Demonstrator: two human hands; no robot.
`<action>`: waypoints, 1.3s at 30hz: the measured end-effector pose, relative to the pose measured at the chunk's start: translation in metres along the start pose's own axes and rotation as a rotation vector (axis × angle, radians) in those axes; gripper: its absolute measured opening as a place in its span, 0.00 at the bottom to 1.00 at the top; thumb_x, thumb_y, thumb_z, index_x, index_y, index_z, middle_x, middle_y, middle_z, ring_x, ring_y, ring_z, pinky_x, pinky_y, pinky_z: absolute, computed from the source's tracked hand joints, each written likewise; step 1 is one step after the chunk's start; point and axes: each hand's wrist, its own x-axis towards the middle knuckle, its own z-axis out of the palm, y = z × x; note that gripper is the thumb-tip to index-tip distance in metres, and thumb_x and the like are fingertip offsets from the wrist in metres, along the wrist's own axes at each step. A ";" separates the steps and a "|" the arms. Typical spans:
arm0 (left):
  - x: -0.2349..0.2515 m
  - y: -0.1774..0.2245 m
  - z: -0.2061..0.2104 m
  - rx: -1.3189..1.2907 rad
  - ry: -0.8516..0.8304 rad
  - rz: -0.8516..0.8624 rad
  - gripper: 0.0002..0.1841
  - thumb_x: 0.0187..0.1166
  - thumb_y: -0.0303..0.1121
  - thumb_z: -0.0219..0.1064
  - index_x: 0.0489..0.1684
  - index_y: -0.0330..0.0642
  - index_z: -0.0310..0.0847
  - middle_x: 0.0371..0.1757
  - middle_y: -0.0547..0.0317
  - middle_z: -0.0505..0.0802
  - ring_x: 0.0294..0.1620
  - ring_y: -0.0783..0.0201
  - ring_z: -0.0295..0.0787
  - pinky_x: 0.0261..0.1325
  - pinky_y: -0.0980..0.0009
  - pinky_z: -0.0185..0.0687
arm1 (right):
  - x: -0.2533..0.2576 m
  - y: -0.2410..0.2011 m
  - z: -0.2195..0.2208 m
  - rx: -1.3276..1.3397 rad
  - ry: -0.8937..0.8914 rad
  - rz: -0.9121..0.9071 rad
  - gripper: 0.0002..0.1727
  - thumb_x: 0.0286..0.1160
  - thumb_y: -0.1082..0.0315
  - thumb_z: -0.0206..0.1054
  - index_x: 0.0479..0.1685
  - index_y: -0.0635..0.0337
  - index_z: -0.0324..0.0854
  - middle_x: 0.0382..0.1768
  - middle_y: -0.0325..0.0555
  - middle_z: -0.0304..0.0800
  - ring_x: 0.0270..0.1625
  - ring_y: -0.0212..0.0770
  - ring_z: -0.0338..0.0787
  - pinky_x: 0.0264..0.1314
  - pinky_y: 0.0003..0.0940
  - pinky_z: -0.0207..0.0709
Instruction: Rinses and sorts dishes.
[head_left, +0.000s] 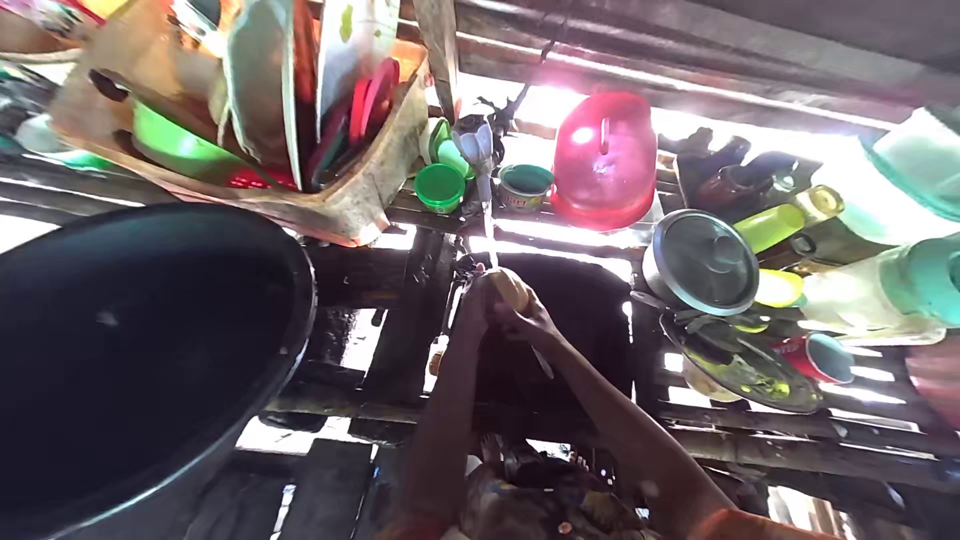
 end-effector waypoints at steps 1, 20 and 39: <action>0.002 0.008 -0.008 0.218 0.011 -0.004 0.25 0.95 0.48 0.45 0.70 0.38 0.78 0.57 0.48 0.90 0.56 0.60 0.86 0.62 0.58 0.82 | -0.002 -0.003 0.002 0.158 -0.061 0.110 0.38 0.84 0.46 0.65 0.90 0.44 0.56 0.61 0.60 0.89 0.55 0.57 0.94 0.52 0.56 0.91; -0.014 -0.005 -0.060 0.546 0.013 0.085 0.21 0.93 0.41 0.48 0.71 0.40 0.79 0.66 0.38 0.87 0.66 0.46 0.84 0.68 0.43 0.76 | -0.001 0.025 0.017 0.858 -0.279 0.393 0.56 0.72 0.16 0.30 0.84 0.51 0.63 0.67 0.68 0.85 0.61 0.66 0.91 0.52 0.55 0.90; -0.017 0.001 -0.050 0.002 -0.013 -0.050 0.28 0.97 0.46 0.39 0.79 0.35 0.72 0.72 0.44 0.86 0.65 0.58 0.87 0.66 0.58 0.81 | -0.008 -0.080 0.010 -1.147 0.259 -1.077 0.51 0.44 0.44 0.84 0.81 0.49 0.76 0.77 0.75 0.72 0.78 0.79 0.71 0.78 0.76 0.59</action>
